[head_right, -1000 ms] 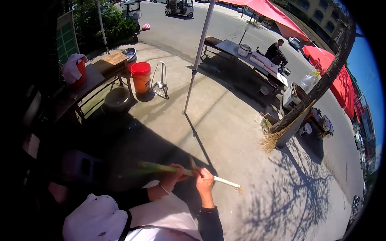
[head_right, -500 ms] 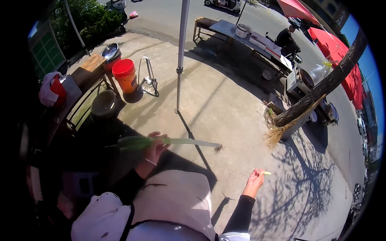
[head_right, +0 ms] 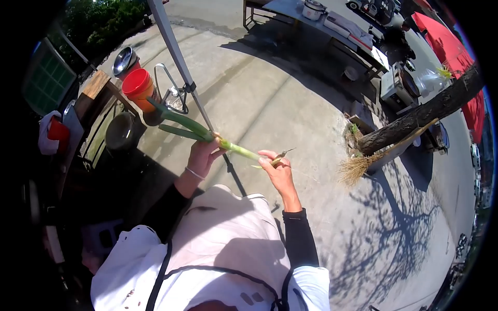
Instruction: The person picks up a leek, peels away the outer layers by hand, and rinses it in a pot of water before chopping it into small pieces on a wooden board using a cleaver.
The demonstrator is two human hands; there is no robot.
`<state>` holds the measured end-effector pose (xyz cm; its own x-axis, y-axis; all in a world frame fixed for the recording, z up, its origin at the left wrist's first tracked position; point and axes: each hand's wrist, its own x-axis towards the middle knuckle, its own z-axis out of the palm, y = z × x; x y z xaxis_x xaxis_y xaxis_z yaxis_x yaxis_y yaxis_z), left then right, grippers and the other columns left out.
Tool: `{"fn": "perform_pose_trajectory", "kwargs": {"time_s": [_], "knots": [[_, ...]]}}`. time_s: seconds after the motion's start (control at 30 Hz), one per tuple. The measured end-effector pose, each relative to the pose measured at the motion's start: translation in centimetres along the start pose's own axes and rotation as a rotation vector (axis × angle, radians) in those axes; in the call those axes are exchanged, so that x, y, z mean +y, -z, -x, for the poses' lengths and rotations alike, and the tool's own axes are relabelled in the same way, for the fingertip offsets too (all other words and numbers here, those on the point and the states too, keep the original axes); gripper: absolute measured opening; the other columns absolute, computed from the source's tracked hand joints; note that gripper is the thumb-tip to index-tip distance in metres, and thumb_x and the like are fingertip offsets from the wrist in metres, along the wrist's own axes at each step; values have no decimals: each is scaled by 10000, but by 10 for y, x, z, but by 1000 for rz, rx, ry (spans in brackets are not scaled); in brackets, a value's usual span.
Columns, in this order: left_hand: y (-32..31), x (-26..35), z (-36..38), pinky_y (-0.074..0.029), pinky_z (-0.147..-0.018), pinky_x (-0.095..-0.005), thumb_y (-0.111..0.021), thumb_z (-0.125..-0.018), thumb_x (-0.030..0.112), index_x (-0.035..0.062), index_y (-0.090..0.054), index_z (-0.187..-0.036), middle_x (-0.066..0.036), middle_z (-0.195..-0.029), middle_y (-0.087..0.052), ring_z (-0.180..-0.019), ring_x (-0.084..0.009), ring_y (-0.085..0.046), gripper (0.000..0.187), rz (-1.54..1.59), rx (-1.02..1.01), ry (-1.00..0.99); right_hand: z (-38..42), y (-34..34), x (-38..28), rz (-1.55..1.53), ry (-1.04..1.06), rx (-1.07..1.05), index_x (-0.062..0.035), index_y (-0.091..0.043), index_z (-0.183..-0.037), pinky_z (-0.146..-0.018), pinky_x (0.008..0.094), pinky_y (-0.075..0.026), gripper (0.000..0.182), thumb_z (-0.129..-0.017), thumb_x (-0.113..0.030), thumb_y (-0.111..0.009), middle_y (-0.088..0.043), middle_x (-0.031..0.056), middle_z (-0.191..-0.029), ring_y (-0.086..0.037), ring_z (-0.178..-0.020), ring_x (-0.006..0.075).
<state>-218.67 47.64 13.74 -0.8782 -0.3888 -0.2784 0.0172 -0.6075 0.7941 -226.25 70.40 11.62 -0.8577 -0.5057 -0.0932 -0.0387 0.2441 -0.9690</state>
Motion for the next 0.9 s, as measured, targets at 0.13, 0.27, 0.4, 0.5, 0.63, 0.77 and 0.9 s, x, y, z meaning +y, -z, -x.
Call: {"fn": "perform_pose_trajectory", "kwargs": {"time_s": [0.13,0.27,0.4,0.5,0.63,0.77,0.9], "knots": [[-35,-18,-32,-525,-844,-343,-582,-875,111,-23,-511,-1104,-103,-1028,-566,-925,-192,-596,275,39,-117,-32,-64,-12,-41,260,251,-55,-71,-643,-1010,-563,241,-397,330,-713,-169,-748,-574,-12,-737,-481,-620,82],[-62,-13,-68,-548,-723,-294,-612,-870,182,-8,-514,-1112,-102,-1006,-582,-882,-181,-609,322,44,-39,53,-109,6,-30,171,195,-55,-66,-657,-969,-629,288,-444,316,-683,-153,-760,-594,27,-744,-541,-673,158],[-79,-18,-127,-555,-722,-292,-629,-859,221,5,-524,-1071,-96,-972,-592,-873,-176,-612,321,-7,24,69,-151,24,-27,494,610,164,-86,-663,-954,-614,326,-458,288,-679,-133,-736,-620,56,-818,-564,-701,240],[-97,-14,-171,-566,-675,-289,-649,-843,252,7,-536,-1012,-94,-945,-592,-848,-174,-615,318,11,58,50,-186,31,-31,651,732,323,-80,-666,-917,-618,318,-468,253,-669,-87,-711,-647,33,-828,-574,-699,229],[-124,-10,-234,-582,-640,-295,-660,-832,248,-1,-538,-996,-92,-922,-580,-815,-177,-616,322,-11,87,87,-249,62,-28,713,665,282,-89,-672,-920,-642,328,-470,250,-673,-77,-709,-661,52,-816,-593,-696,228],[-146,0,-291,-579,-618,-288,-661,-831,240,2,-537,-1004,-79,-914,-573,-799,-165,-612,319,-65,21,67,-299,94,-41,628,657,208,-79,-662,-882,-596,323,-472,218,-667,-58,-694,-661,52,-791,-594,-666,234],[-172,-2,-335,-575,-609,-270,-668,-823,212,1,-532,-1035,-72,-922,-581,-798,-149,-615,328,-66,-15,113,-339,124,-35,660,636,183,-79,-645,-833,-562,315,-469,191,-649,-39,-680,-653,41,-772,-589,-651,229]]}}
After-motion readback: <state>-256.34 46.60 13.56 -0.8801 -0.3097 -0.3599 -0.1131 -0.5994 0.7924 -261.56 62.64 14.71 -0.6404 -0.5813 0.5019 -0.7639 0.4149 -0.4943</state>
